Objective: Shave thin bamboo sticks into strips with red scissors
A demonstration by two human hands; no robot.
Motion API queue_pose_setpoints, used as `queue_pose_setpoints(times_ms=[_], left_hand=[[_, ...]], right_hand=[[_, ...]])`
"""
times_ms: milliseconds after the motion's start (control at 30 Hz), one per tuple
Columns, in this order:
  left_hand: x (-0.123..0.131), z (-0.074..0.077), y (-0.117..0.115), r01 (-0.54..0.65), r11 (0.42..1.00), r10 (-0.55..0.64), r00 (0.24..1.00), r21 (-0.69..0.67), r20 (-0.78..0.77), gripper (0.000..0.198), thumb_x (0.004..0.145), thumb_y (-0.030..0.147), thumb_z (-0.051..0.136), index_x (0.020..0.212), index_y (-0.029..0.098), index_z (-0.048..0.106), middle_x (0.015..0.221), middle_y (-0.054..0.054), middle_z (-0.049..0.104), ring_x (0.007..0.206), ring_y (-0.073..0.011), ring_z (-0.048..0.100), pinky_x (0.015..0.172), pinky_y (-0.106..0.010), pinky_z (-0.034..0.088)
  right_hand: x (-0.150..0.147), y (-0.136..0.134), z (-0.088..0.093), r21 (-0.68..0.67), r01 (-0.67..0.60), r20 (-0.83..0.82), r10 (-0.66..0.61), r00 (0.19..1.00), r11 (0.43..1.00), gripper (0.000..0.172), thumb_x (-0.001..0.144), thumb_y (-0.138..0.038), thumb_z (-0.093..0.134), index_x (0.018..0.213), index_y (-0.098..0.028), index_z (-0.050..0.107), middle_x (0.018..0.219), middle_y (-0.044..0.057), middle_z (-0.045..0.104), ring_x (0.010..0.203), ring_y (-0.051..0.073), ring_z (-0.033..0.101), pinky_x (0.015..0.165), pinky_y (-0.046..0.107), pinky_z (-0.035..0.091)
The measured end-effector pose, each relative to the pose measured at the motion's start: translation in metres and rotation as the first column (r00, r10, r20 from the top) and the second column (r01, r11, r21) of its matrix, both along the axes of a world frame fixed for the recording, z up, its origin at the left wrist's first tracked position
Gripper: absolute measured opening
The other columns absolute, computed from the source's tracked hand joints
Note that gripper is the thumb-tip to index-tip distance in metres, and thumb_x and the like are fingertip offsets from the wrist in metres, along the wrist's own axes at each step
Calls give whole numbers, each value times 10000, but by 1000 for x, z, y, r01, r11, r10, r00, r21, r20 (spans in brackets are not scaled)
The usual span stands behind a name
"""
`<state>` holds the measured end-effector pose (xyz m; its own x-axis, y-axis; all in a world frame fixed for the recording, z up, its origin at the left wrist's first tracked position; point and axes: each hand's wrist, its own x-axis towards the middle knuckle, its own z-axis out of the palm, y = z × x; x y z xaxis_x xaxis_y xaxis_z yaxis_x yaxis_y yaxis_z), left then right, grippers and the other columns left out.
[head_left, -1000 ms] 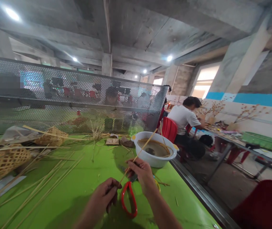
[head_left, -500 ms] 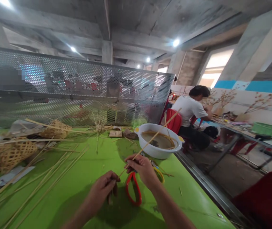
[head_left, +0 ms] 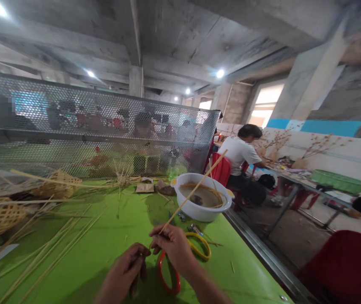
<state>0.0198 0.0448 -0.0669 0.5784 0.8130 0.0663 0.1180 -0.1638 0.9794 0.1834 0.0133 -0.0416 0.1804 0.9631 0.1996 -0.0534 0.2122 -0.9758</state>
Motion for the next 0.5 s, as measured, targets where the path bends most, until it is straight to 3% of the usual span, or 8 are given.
queue_pose_setpoints(times_ms=[300,433,500], left_hand=[[2,2,1,41,993,-35,998,-114,49,211,825,388,563,776,184,588,578,32,555,525,-95,492,500,-186,363],[1,4,3,38,975,-15,994,-219,106,272,786,445,598,756,177,563,504,35,549,409,-82,440,408,-183,329],[-2,10,4,17,965,20,990,-261,139,282,781,453,599,786,174,562,509,27,563,402,-86,444,383,-180,328]], right_hand=[[0,-3,9,-59,-13,61,17,998,998,425,715,-557,645,835,-151,610,593,9,637,498,132,600,534,265,510],[20,-5,14,-84,42,232,-21,973,996,521,875,-581,385,1036,-143,617,666,48,665,528,152,604,547,284,503],[43,-8,17,-77,111,375,-74,924,991,456,865,-531,447,1096,-183,630,719,43,664,592,161,603,588,280,484]])
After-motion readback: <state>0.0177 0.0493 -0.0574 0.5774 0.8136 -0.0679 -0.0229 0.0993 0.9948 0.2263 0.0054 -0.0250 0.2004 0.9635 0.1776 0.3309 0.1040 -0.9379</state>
